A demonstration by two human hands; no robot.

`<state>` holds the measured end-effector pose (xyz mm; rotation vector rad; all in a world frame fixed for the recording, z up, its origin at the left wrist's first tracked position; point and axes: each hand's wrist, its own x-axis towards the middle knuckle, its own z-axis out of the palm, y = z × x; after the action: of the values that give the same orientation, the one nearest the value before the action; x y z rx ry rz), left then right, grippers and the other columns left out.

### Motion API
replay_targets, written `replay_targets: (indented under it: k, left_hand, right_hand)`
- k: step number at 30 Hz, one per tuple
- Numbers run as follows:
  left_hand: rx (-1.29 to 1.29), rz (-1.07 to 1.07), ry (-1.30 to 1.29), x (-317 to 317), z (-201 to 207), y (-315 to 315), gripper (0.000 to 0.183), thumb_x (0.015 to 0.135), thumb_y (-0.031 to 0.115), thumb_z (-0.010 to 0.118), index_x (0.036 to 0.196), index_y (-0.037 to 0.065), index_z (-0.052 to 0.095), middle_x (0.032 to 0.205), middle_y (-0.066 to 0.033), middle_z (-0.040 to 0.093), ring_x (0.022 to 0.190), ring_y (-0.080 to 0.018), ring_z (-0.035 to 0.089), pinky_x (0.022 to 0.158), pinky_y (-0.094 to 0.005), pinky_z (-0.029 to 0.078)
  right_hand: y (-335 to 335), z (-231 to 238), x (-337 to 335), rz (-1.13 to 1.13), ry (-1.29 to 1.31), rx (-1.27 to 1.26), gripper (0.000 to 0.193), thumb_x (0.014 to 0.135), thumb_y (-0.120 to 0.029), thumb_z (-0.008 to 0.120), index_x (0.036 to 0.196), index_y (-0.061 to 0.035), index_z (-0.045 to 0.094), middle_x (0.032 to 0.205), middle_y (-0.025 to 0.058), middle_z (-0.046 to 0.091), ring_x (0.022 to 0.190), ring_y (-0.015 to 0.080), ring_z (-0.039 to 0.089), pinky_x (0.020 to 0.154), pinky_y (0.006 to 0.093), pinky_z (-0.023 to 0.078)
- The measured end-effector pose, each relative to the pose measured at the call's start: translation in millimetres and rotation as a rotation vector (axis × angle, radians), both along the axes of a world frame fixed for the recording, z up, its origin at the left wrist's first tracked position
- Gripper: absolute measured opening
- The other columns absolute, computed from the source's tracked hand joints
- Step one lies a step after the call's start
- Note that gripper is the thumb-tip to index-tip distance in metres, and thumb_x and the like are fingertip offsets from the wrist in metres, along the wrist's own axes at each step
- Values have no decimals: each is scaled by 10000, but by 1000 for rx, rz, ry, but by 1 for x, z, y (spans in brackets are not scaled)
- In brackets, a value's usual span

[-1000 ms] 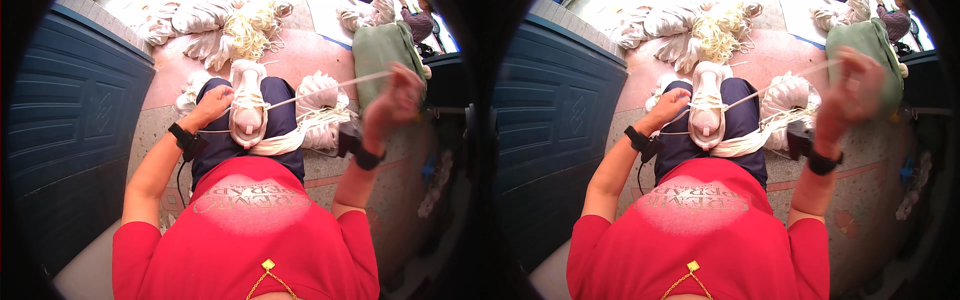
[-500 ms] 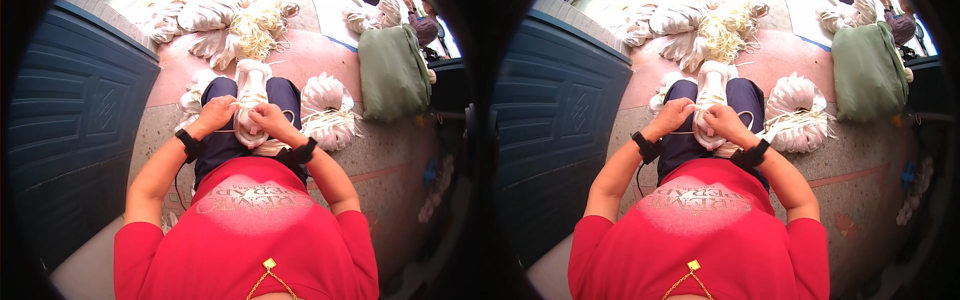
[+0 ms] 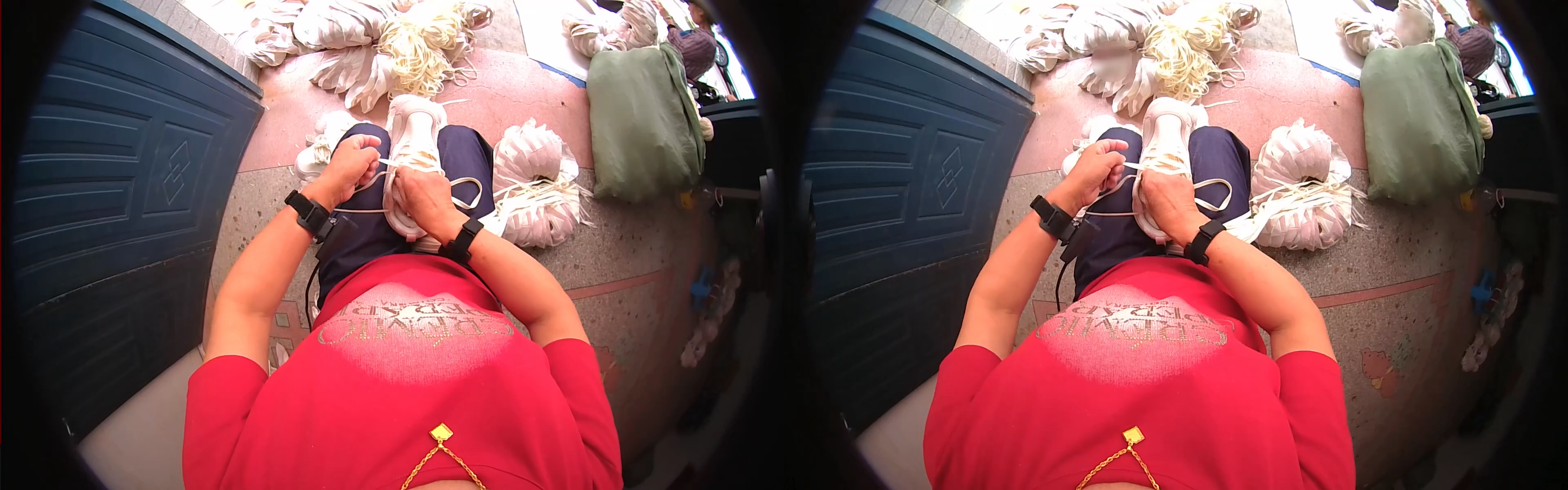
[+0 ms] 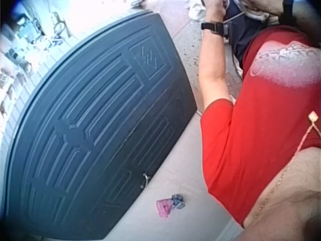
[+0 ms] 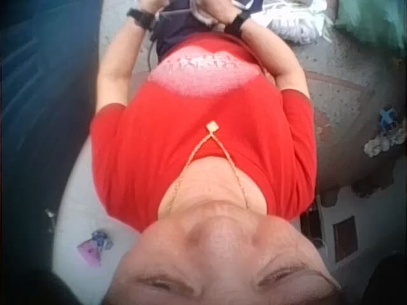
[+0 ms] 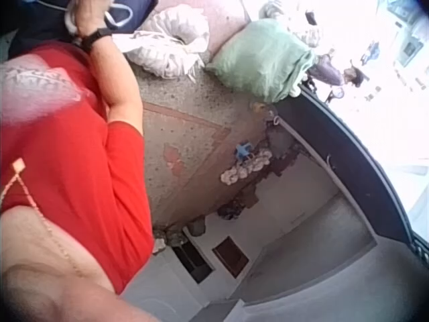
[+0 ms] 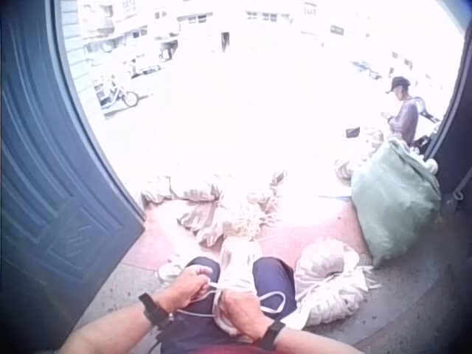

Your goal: Lacing multiple pairs of shoe uppers in a workshop area.

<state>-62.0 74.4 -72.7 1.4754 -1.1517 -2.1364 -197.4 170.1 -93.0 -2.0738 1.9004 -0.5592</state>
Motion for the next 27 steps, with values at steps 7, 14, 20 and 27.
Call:
replay_targets:
  k: [7,14,20,27]
  left_hand:
    - [1,-72,-115,-8,-6,4,356,784,15,476,1128,52,390,670,-34,534,505,-84,489,419,-177,380]
    - [294,53,294,-4,-25,2,280,823,16,409,1095,70,374,663,-25,484,481,-100,440,432,-203,380]
    - [209,-83,266,-1,-20,0,268,834,32,409,1096,76,377,657,-19,474,506,-100,447,465,-209,386]
    - [129,-55,221,10,1,-19,259,818,32,445,1074,64,417,631,-8,480,525,-100,472,466,-209,384]
  right_hand:
    - [-4,1,-2,71,21,-16,69,714,-92,534,743,-32,547,631,145,580,576,276,606,494,357,474]
    - [-10,11,-5,231,86,74,101,714,-104,542,764,-18,559,674,133,590,624,262,615,516,344,491]
    - [-14,10,-2,177,32,68,92,714,-83,533,717,-12,593,659,152,591,621,271,618,533,353,493]
    - [-19,-43,-53,645,85,-130,140,761,-142,482,742,-21,550,595,98,514,453,262,489,471,368,422]
